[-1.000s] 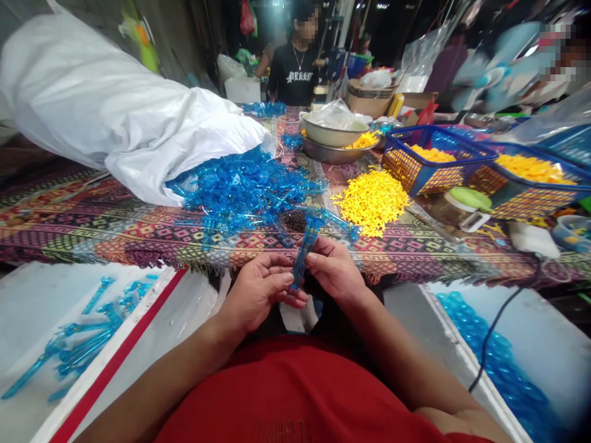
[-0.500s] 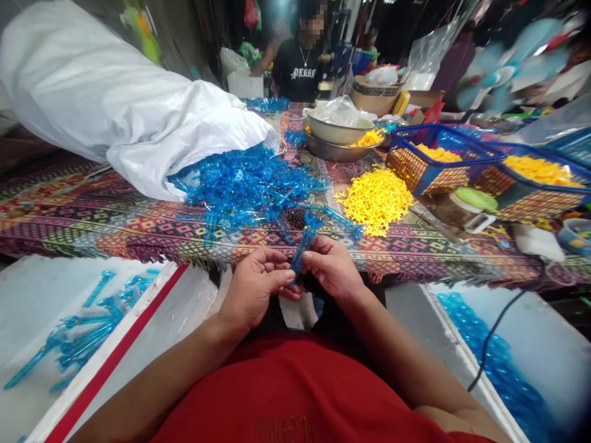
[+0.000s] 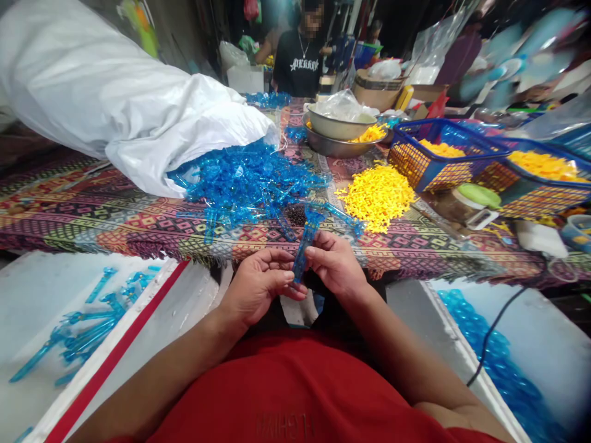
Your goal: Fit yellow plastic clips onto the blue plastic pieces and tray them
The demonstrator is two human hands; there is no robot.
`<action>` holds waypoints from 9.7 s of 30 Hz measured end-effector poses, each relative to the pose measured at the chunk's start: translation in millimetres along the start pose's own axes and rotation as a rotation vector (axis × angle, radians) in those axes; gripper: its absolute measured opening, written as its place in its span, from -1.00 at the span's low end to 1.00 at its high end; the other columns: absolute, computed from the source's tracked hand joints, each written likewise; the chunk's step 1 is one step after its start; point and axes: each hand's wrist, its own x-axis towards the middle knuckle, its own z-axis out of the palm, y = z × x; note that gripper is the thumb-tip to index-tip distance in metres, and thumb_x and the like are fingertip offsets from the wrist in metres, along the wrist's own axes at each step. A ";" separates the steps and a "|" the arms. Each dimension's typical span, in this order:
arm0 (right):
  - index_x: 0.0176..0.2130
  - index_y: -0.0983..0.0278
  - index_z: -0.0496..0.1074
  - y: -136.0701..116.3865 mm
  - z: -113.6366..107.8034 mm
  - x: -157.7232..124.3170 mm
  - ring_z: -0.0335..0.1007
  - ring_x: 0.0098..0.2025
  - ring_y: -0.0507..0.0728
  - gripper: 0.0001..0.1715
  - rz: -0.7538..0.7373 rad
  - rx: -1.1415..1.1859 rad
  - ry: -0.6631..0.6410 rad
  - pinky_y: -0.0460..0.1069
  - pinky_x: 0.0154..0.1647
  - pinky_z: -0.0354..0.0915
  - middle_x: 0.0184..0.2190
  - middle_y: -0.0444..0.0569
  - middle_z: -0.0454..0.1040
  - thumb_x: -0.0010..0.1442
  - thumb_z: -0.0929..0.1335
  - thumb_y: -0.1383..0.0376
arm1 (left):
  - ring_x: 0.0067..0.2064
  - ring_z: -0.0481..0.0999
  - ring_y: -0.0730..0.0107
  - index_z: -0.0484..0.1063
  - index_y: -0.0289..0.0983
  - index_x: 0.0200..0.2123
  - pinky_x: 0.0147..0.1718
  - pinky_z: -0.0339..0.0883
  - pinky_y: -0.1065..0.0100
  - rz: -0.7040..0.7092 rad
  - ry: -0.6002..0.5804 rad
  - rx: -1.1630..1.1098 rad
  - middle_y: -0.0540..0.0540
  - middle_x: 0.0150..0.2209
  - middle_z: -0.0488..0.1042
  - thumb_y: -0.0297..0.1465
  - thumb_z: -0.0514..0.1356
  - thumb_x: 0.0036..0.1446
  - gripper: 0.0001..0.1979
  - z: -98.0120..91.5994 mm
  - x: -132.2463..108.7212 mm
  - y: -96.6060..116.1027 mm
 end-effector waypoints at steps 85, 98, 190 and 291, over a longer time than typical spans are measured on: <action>-0.33 0.31 0.44 19.7 -4.3 -2.5 0.27 -0.65 -0.06 -0.73 0.128 0.030 -0.119 -0.16 -0.66 0.21 -0.59 -0.18 0.43 -0.12 0.46 0.32 | -0.57 0.51 0.29 0.37 -0.37 -0.26 -0.66 0.39 0.34 -0.112 -0.157 0.005 -0.10 -0.47 0.46 -0.43 0.19 0.01 -0.81 -18.3 -13.4 -10.5; -0.11 0.16 0.44 -12.6 -0.6 -8.2 0.34 -0.54 -0.01 -0.57 -0.233 -0.344 0.036 -0.08 -0.51 0.28 -0.49 -0.19 0.45 -0.04 0.44 0.37 | -0.30 0.49 0.39 0.42 -0.32 -0.15 -0.29 0.40 0.36 0.378 -0.033 0.652 -0.10 -0.26 0.49 -0.41 0.13 0.11 -0.77 -29.2 -5.1 -19.6; -0.42 0.30 0.31 -92.6 -38.5 61.8 0.21 -0.42 0.02 -0.73 -0.763 -1.598 -0.558 -0.08 -0.45 0.21 -0.42 -0.02 0.30 0.28 0.16 0.33 | -0.36 0.41 0.46 0.35 -0.32 -0.54 -0.35 0.36 0.42 0.994 -0.448 0.879 -0.09 -0.41 0.41 -0.37 0.24 0.03 -0.82 5.3 130.1 58.8; -0.43 0.20 0.40 -24.6 -33.4 -4.3 0.33 -0.37 0.03 -0.93 -0.491 -0.136 0.188 0.02 -0.41 0.41 -0.27 -0.09 0.30 0.00 0.40 0.35 | -0.24 0.56 0.13 0.40 -0.31 -0.33 -0.27 0.45 0.11 0.403 -0.084 -0.110 -0.10 -0.20 0.47 -0.60 0.16 -0.14 -0.77 -36.6 37.0 54.7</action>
